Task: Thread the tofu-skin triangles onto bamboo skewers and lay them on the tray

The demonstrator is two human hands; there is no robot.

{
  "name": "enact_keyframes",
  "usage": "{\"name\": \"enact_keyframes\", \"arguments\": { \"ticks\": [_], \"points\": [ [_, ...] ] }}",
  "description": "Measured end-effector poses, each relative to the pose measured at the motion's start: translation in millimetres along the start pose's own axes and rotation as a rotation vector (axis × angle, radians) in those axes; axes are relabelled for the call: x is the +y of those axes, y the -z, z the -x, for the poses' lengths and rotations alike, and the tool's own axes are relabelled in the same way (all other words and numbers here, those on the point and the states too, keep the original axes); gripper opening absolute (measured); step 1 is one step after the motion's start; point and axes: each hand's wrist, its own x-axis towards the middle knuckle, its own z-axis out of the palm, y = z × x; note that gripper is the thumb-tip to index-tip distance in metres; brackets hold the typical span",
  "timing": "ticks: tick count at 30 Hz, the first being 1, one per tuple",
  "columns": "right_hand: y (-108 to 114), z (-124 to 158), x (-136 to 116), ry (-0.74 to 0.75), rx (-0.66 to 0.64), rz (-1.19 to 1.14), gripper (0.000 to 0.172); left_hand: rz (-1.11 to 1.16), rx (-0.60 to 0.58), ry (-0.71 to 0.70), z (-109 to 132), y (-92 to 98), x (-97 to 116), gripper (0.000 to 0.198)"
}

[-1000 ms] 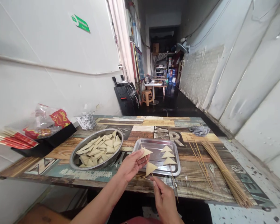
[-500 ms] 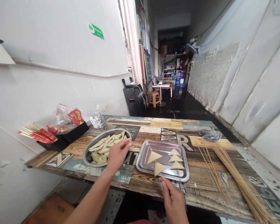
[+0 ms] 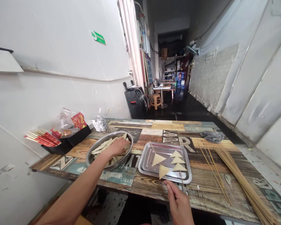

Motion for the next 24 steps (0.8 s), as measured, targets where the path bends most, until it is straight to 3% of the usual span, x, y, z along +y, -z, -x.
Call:
{"name": "enact_keyframes", "arguments": {
  "ticks": [7, 10, 15, 19, 21, 24],
  "points": [
    [1, 1, -7, 0.019, 0.017, -0.018, 0.035, 0.041, -0.007, -0.046, -2, 8.5, -7, 0.045],
    [0, 0, -9, 0.017, 0.002, -0.032, 0.035, 0.073, 0.019, -0.035, 1, 8.6, -9, 0.038],
    [2, -1, -7, 0.008, -0.014, -0.02, 0.035, 0.128, 0.116, 0.076, 15, 11.7, -14, 0.022],
    [1, -2, -6, 0.016, -0.04, -0.005, 0.036, 0.192, 0.213, 0.206, 28, 19.0, -15, 0.026],
    [-1, -2, -7, 0.035, -0.042, 0.017, 0.035, 0.418, 0.236, 0.275, 33, 20.6, -8, 0.032],
    [-3, -2, -11, 0.043, -0.034, 0.041, 0.036, 1.105, 0.288, 0.322, 39, 17.6, 13, 0.037]
  ]
}}
